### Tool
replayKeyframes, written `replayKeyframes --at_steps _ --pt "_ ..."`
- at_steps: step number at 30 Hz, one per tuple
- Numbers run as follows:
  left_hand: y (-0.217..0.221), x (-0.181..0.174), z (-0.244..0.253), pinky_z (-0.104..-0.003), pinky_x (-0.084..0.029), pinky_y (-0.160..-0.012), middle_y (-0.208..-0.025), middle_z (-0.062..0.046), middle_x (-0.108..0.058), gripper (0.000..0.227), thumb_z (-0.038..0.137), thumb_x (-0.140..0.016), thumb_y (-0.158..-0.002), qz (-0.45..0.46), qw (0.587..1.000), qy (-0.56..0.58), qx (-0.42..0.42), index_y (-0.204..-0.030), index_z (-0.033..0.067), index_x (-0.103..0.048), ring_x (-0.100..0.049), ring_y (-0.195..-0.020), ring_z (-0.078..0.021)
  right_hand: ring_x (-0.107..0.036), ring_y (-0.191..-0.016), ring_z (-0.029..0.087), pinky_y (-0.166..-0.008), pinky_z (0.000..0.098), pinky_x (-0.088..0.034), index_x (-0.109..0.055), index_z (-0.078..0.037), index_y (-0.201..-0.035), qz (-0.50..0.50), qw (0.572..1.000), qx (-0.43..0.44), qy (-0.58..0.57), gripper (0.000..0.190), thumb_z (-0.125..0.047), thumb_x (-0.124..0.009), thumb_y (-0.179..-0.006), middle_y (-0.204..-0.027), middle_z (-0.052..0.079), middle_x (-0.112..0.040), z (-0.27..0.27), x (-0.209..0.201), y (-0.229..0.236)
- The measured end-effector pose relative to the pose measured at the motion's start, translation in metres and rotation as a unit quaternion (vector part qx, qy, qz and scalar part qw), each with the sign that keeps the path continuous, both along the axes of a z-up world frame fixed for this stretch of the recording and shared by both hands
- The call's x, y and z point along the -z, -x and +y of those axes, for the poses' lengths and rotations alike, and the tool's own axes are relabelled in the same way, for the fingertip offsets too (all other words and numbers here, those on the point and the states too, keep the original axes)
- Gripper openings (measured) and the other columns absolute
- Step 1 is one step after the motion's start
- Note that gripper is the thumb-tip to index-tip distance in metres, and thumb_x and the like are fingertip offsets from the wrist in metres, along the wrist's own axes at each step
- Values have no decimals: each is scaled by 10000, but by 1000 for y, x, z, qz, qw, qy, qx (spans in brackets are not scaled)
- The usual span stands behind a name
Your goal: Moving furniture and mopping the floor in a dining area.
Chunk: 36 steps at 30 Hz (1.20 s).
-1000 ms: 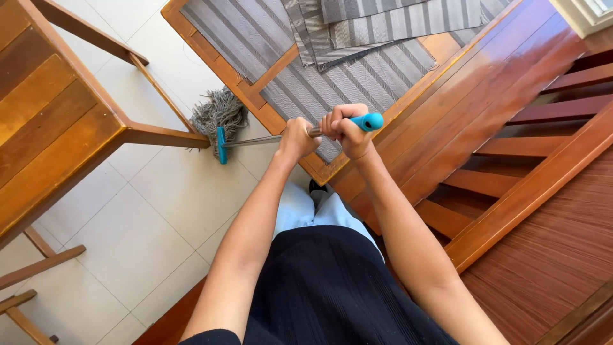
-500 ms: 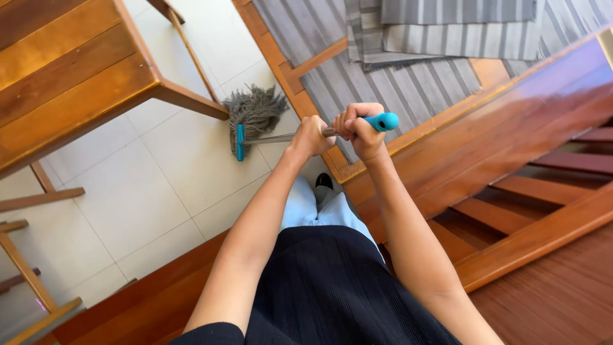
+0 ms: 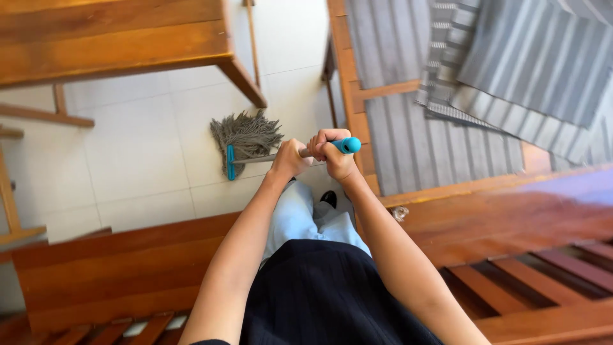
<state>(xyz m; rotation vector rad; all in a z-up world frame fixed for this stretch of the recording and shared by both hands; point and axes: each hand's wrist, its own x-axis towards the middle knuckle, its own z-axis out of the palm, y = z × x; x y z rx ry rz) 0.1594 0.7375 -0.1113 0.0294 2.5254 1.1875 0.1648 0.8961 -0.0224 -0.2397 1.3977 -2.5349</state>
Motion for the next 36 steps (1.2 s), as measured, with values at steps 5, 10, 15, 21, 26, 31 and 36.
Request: replayKeyframes --at_steps 5,10,15,21,26,31,36 --pt "1 3 -72 -446 -549 -644 -728 -264 -645 119 142 -679 -747 56 995 -20 -79 -733 43 -744 -692 -700 -407 -376 -587 144 -563 319 -337 -421 7 -644 40 994 -86 -56 137 39 -456 -773 -595 67 -459 -78 -15 21" --pt "22 -1 -135 -453 -562 -687 -795 -237 -696 117 168 -702 -760 56 987 7 -148 -793 83 -775 -715 -790 -399 -431 -588 143 -545 295 -354 -470 17 -651 87 984 -124 -95 125 23 -475 -776 -612 85 -512 -148 -15 57" --pt "43 -1 -189 -436 -572 -718 -785 -238 -697 172 236 -699 -809 62 976 -26 -208 -794 85 -779 -733 -812 -384 -497 -596 144 -562 286 -429 -543 27 -661 97 971 -175 -131 126 15 -476 -767 -662 106 -626 -211 -45 93" --pt "51 -11 -212 -402 -571 -694 -777 -195 -730 172 193 -653 -780 97 966 -78 -226 -811 74 -773 -736 -784 -361 -478 -598 148 -570 298 -405 -482 13 -667 115 969 -190 -108 128 23 -429 -782 -623 95 -545 -242 -44 110" --pt "51 -4 -210 -375 -559 -667 -752 -194 -716 136 170 -703 -782 79 962 -77 -251 -796 45 -754 -751 -722 -300 -467 -590 141 -565 296 -410 -479 6 -668 100 971 -189 -109 128 27 -422 -780 -626 93 -551 -242 -41 113" --pt "54 -3 -198 -353 -555 -645 -744 -140 -740 101 105 -651 -778 122 950 -144 -250 -800 71 -743 -760 -711 -211 -478 -577 141 -552 298 -418 -506 15 -688 102 972 -167 -129 113 11 -456 -789 -636 103 -586 -225 -36 122" --pt "73 -4 -173 -408 -521 -622 -764 -171 -704 99 146 -737 -879 104 968 -46 -224 -862 51 -713 -683 -732 -336 -614 -746 187 -789 351 -558 -565 27 -791 125 973 -144 -132 104 -11 -505 -867 -730 106 -617 -187 -56 134"
